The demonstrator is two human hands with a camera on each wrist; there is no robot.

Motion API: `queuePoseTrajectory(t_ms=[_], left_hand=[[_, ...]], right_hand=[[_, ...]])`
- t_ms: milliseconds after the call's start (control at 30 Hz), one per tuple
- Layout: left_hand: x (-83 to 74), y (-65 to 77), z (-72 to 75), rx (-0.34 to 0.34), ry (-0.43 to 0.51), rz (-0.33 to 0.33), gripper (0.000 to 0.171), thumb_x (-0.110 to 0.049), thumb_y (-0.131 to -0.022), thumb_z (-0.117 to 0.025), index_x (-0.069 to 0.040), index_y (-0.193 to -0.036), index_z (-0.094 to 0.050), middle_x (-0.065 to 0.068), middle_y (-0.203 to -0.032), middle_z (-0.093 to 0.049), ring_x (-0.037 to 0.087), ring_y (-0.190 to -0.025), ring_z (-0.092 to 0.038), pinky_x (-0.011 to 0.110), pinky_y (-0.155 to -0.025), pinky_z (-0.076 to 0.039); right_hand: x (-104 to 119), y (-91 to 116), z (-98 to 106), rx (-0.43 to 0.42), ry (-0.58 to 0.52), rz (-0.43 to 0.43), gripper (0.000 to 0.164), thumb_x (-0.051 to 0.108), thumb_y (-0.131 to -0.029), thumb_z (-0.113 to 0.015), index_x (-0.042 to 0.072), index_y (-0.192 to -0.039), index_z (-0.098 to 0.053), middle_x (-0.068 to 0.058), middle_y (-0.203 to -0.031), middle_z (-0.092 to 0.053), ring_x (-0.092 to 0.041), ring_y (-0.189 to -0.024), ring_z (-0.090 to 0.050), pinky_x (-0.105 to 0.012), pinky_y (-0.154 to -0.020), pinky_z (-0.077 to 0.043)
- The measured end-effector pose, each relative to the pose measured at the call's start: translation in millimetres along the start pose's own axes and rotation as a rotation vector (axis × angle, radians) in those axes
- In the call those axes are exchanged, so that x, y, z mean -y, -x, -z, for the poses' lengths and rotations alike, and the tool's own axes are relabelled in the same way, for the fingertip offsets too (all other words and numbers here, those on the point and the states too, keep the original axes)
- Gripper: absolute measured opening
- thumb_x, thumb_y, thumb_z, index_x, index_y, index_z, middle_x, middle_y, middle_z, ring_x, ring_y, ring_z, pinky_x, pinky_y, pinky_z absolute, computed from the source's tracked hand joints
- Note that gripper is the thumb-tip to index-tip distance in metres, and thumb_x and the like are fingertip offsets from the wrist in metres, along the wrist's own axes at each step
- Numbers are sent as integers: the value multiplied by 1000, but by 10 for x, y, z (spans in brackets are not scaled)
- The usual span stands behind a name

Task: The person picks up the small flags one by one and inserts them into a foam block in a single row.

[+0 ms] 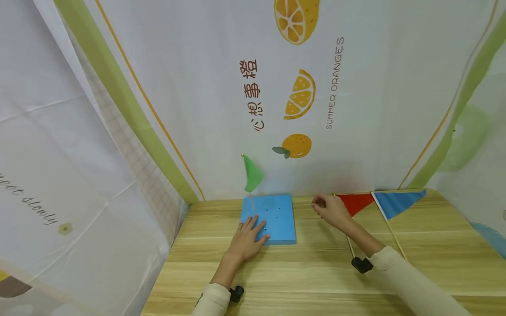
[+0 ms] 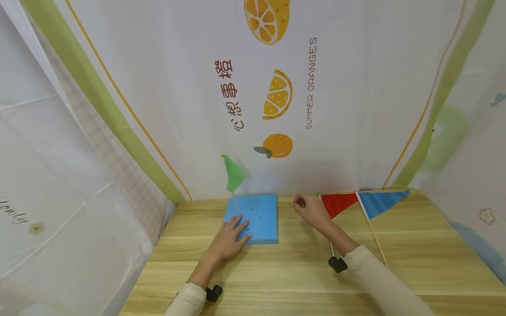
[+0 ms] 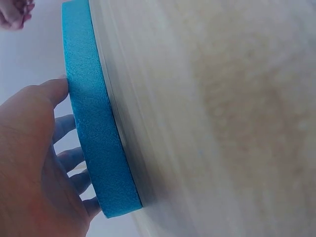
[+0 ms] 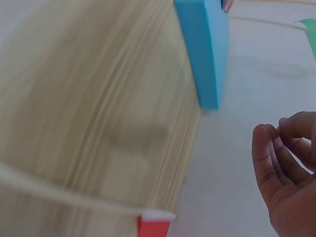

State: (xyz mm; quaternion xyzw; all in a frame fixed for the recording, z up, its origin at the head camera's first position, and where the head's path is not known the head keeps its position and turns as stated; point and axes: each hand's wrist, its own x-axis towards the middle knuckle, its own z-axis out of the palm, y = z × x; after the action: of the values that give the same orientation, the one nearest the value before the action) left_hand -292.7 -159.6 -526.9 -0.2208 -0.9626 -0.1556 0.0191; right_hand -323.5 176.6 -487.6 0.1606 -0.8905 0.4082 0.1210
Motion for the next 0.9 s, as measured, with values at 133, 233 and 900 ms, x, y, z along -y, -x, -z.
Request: queuePoseTrajectory(t_ms=[133,233,900], left_hand=[[9,10,6,-2,4,-1,61,-48,-110,-55,-16,-161,-51,18,-172,-36,43,-162,-30,64,-131,-25],[12,14,4,3,-1,1,61,-49,-110,-54,-16,-161,-50,17,-173,-35,43,-162,-29,64,-132,-25],[-19,30,20,11,-5,3,62,-50,-110,-54,-16,-162,-50,18,-173,-35,43,-162,-29,65,-131,-25]], right_hand=[[-132,99,162,-37,46,-11,6,4,-101,-71,0,-105,-73,-10,-91,-74,-9,-64,-63,-21,-55,-55],[-220,167,268,-56,69,-31,6,4,-100,-72,0,-104,-73,-12,-91,-75,-13,-68,-65,-21,-55,-55],[-674,582,471,95,194,-208,20,14,-96,-73,2,-82,-68,-3,-74,-63,-16,-66,-53,-30,-59,-45]])
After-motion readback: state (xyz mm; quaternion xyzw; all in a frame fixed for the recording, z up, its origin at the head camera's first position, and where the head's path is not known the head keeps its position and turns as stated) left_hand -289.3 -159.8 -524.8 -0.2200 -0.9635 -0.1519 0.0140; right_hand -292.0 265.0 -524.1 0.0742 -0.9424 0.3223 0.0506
